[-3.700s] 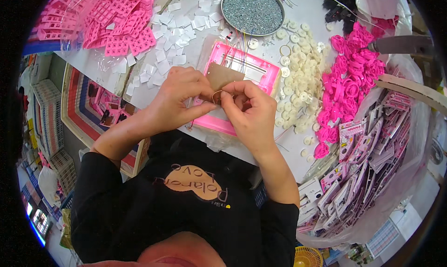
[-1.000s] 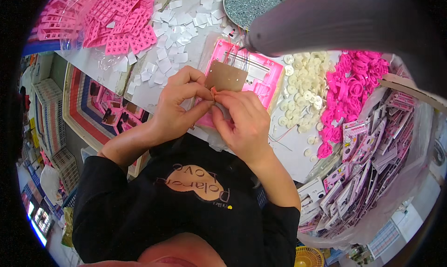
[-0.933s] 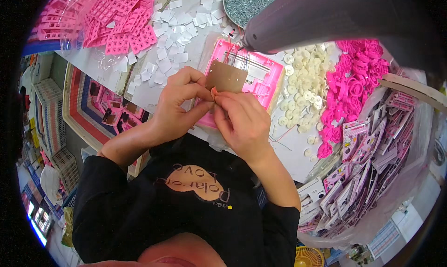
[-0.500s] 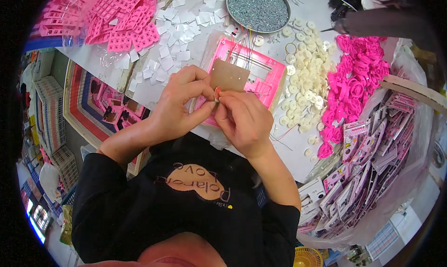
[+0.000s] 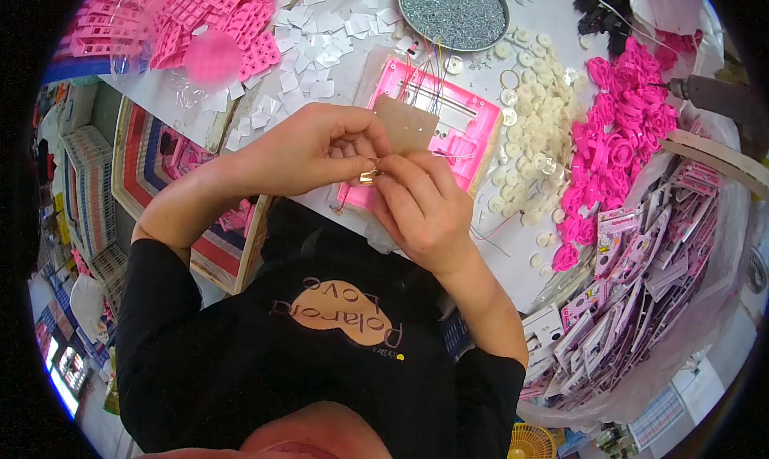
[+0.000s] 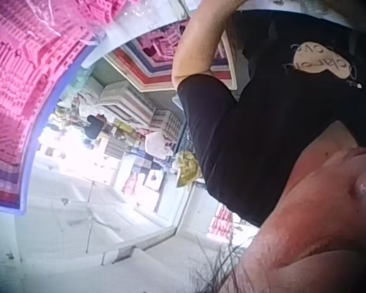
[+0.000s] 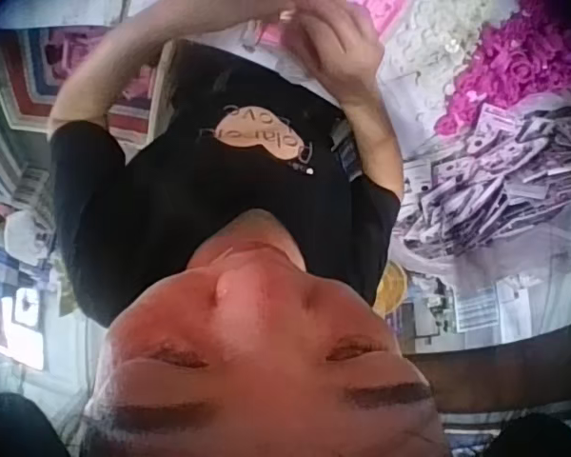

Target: Assembling the internal electronic components and outer shell of a toy piggy bank using an electric screwdriver.

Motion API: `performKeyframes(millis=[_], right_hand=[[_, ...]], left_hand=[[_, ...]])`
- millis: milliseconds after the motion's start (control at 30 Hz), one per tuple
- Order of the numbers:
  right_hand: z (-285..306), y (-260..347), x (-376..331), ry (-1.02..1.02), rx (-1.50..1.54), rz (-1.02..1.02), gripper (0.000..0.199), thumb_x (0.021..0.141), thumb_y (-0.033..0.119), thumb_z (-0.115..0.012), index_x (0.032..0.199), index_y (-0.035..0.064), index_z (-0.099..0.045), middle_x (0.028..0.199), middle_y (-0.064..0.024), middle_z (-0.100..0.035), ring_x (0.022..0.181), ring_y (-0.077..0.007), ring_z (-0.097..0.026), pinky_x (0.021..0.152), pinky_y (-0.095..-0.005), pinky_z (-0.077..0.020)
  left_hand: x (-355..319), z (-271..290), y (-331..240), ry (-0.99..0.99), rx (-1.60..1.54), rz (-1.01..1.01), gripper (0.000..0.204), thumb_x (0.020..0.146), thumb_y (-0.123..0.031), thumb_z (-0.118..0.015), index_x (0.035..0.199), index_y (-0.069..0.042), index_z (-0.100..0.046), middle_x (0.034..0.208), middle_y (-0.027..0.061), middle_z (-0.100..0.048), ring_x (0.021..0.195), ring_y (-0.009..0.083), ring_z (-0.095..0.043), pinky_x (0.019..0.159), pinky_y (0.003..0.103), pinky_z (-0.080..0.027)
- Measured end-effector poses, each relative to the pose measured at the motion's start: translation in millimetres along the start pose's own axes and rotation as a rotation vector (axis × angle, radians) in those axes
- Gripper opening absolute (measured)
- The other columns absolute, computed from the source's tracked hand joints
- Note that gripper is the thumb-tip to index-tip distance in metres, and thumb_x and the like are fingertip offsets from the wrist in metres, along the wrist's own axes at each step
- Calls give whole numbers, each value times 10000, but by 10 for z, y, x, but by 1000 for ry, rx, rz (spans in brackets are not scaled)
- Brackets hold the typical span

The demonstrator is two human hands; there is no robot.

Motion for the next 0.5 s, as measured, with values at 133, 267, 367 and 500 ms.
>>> performKeyframes(millis=[133, 267, 367, 500], right_hand=[[-18, -63, -27, -6, 63, -95, 296, 649, -19, -780, 921, 14, -670, 1011, -95, -677, 873, -295, -654, 686, -356, -544], [-5, -131, -55, -27, 219, -234, 227, 719, -52, -758, 919, 0, -662, 996, -118, -684, 836, -287, -670, 682, -354, -552], [-17, -137, -59, -20, 265, -292, 203, 748, -53, -749, 926, -3, -666, 986, -127, -690, 812, -277, -686, 665, -341, -560], [-26, -148, -90, -17, 285, -345, 182, 760, -52, -742, 921, -1, -675, 987, -130, -697, 795, -265, -697, 648, -329, -565]], left_hand=[[4, -16, -140, 24, 103, -37, 223, 915, -38, -680, 1131, -2, -638, 889, 38, -708, 760, 78, -644, 687, 235, -515], [-50, -67, -175, 20, 32, -71, 313, 881, -15, -706, 1181, -13, -617, 922, 63, -723, 752, 104, -648, 669, 252, -517], [-60, -82, -138, -8, 36, -92, 353, 860, -10, -729, 1193, -16, -613, 942, 73, -730, 753, 116, -657, 666, 260, -526], [-94, -83, -155, -93, 232, -256, 378, 850, -6, -737, 1206, -19, -612, 953, 81, -728, 759, 126, -668, 666, 262, -534]])
Point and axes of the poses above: each hand's wrist, its own x-axis towards the middle knuckle, its own z-axis out of the back of the hand, y = z × x, the point moved 6 cm from there along x, towards the middle knuckle
